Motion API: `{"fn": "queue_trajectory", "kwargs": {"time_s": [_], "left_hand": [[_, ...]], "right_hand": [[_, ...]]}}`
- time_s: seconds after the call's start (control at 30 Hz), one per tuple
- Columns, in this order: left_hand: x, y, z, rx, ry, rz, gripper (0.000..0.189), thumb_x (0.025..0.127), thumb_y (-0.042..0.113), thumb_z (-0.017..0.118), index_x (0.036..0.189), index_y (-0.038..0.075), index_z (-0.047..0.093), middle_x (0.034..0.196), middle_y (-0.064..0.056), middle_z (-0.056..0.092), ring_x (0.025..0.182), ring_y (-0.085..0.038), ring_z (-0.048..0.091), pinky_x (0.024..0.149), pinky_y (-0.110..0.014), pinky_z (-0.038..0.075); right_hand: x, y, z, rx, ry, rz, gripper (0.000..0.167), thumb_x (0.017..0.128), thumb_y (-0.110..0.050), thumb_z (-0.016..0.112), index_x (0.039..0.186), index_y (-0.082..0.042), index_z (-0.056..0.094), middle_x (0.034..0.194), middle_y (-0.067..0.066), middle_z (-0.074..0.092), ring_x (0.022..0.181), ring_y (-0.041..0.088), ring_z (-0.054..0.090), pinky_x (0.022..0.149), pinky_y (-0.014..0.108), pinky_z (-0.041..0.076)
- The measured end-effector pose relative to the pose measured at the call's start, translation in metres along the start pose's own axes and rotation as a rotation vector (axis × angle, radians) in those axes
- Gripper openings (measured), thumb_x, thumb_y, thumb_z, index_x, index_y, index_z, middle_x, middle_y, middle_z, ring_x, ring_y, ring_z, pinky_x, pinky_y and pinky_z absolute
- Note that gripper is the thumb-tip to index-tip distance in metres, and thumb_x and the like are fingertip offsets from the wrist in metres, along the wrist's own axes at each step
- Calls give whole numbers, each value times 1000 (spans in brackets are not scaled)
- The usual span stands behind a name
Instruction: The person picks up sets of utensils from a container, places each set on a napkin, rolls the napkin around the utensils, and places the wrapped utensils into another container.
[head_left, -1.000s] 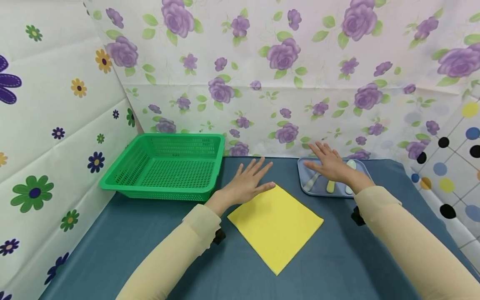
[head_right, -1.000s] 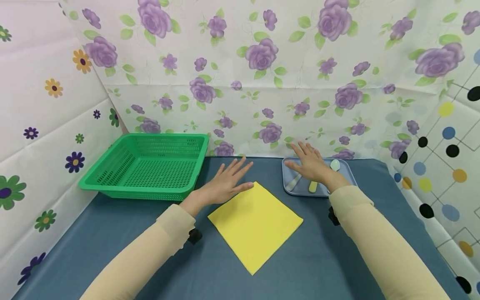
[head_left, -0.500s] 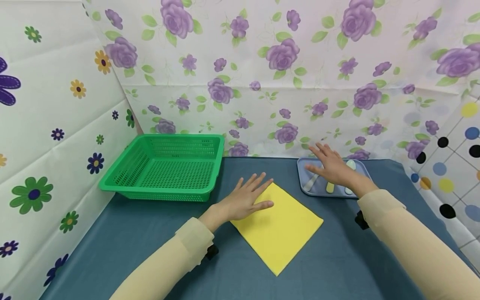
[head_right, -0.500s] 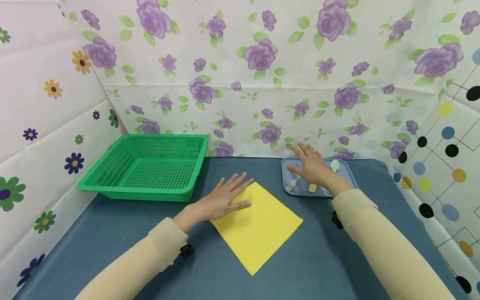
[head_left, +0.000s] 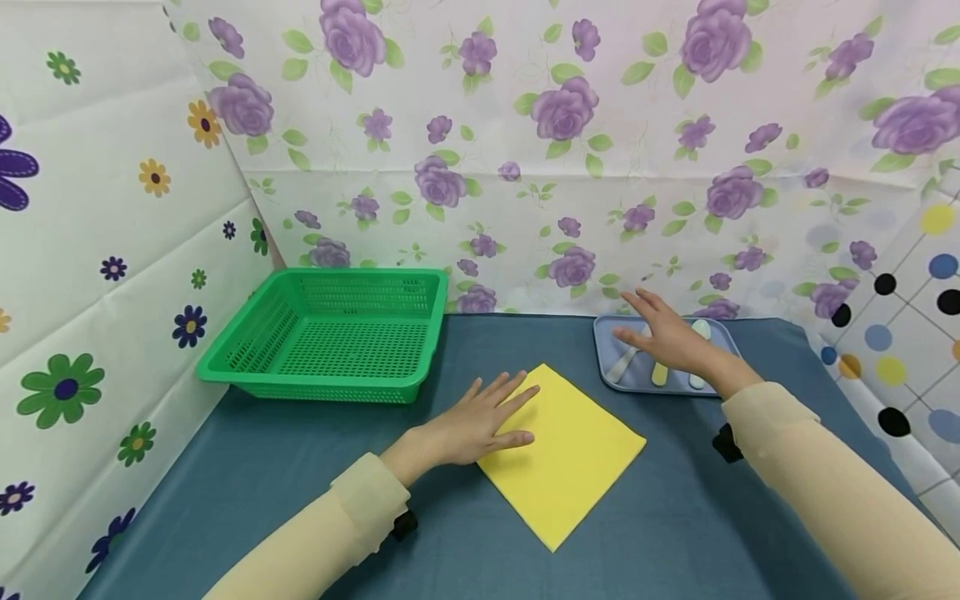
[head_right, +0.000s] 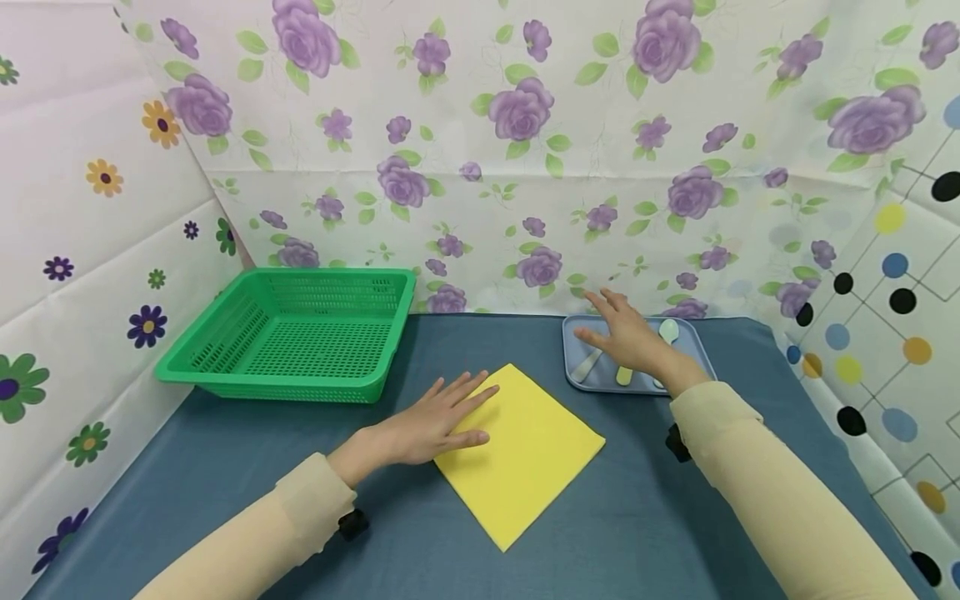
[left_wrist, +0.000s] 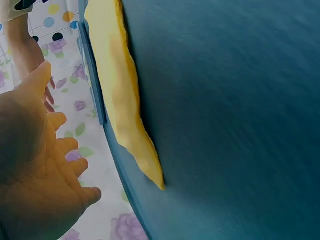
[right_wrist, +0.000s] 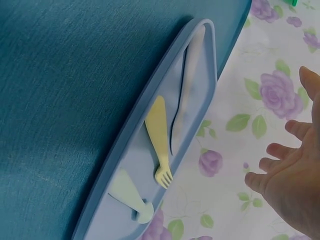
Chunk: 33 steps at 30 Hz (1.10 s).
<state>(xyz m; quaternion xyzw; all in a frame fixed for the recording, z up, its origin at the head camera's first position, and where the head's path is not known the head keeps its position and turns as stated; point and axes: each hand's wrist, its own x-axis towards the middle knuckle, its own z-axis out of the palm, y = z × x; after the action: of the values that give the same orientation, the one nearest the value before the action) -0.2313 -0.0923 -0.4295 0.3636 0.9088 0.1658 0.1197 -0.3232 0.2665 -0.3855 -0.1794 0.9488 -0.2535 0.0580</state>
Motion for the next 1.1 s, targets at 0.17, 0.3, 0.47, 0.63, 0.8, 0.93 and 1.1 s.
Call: {"fn": "queue_trajectory", "kwargs": {"time_s": [0.17, 0.3, 0.47, 0.63, 0.8, 0.93, 1.1], "left_hand": [[-5, -2, 1, 0, -23, 6, 76, 107, 62, 41, 169, 25, 16, 176, -5, 4, 161, -30, 2, 127, -60, 1], [-4, -4, 3, 5, -38, 11, 75, 107, 62, 41, 169, 24, 20, 176, -5, 5, 161, -30, 4, 127, -60, 3], [-4, -5, 5, 18, -68, 7, 75, 106, 64, 39, 168, 25, 24, 176, -5, 6, 161, -29, 4, 127, -59, 4], [-5, -4, 4, 25, -89, 10, 75, 106, 65, 39, 168, 25, 24, 176, -5, 5, 161, -29, 4, 128, -58, 4], [-5, -4, 3, 37, -99, 15, 74, 107, 63, 41, 168, 24, 24, 176, -6, 5, 161, -31, 5, 127, -59, 6], [-6, -3, 2, 42, -113, 14, 75, 107, 63, 41, 168, 25, 23, 176, -6, 4, 161, -31, 4, 128, -59, 6], [-7, -4, 2, 38, -124, 7, 74, 107, 62, 42, 168, 26, 23, 176, -5, 5, 161, -30, 4, 128, -57, 6]], "right_hand": [[-2, -1, 0, 21, -5, 6, 87, 108, -52, 53, 169, -12, 8, 171, 26, -1, 153, 57, 9, 113, 79, 21], [-1, 1, 0, 80, -5, 6, 84, 108, -52, 51, 169, -11, 9, 171, 26, -1, 153, 57, 9, 113, 79, 20], [-1, 5, -3, 191, -10, 4, 79, 110, -52, 48, 168, -9, 17, 171, 27, 0, 153, 56, 9, 113, 79, 20], [-4, 8, -5, 304, -9, 18, 75, 109, -54, 47, 167, -11, 23, 171, 23, 2, 154, 51, 10, 114, 78, 20], [-6, 11, -6, 373, -8, 25, 74, 109, -52, 50, 166, -13, 24, 172, 20, 3, 156, 49, 9, 114, 77, 20], [-8, 14, -6, 438, -7, 43, 75, 108, -48, 54, 167, -13, 21, 173, 19, 2, 157, 47, 7, 116, 77, 18], [-11, 15, -5, 503, 5, 56, 77, 107, -46, 57, 167, -16, 21, 174, 16, 2, 158, 44, 8, 118, 76, 16]]}}
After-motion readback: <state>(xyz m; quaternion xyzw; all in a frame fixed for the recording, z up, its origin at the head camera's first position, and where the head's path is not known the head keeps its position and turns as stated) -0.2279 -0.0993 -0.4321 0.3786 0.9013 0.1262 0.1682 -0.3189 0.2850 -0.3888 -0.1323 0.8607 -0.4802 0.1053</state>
